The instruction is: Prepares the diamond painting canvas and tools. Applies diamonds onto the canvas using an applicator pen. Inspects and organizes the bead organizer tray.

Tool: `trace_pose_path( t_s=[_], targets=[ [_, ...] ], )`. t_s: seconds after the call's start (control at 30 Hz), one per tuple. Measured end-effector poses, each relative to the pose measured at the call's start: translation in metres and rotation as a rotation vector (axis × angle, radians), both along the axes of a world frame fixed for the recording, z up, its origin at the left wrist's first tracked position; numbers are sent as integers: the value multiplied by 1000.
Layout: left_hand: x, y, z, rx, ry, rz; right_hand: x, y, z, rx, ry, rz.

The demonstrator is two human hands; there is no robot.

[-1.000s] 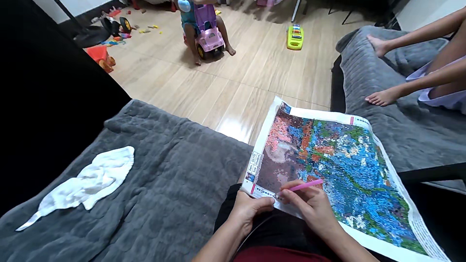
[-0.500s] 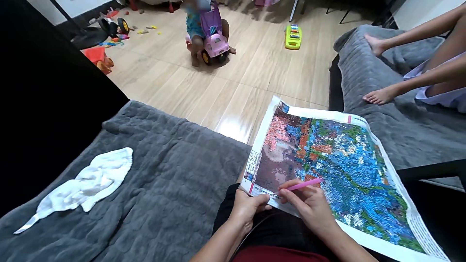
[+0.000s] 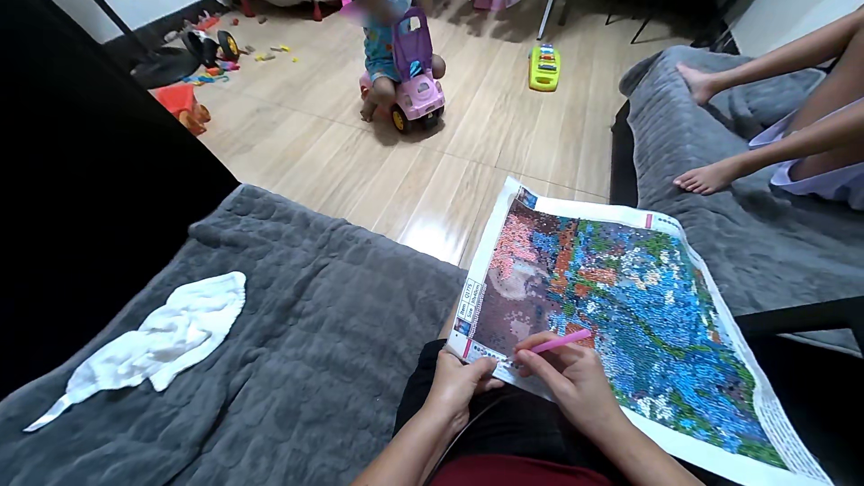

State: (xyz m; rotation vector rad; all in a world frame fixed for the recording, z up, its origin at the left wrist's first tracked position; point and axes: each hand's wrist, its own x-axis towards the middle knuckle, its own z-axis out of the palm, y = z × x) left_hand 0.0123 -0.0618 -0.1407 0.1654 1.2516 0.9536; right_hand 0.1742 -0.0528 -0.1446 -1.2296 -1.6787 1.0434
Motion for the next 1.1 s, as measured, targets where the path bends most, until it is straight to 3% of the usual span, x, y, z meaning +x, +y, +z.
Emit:
trace_pose_path(
  t_s=[0.47, 1.1],
  targets=[
    [0, -1, -2, 24, -1, 3, -2, -1, -1, 151, -157, 82],
    [0, -2, -2, 28, -3, 5, -3, -1, -3, 214, -192, 109]
  ],
)
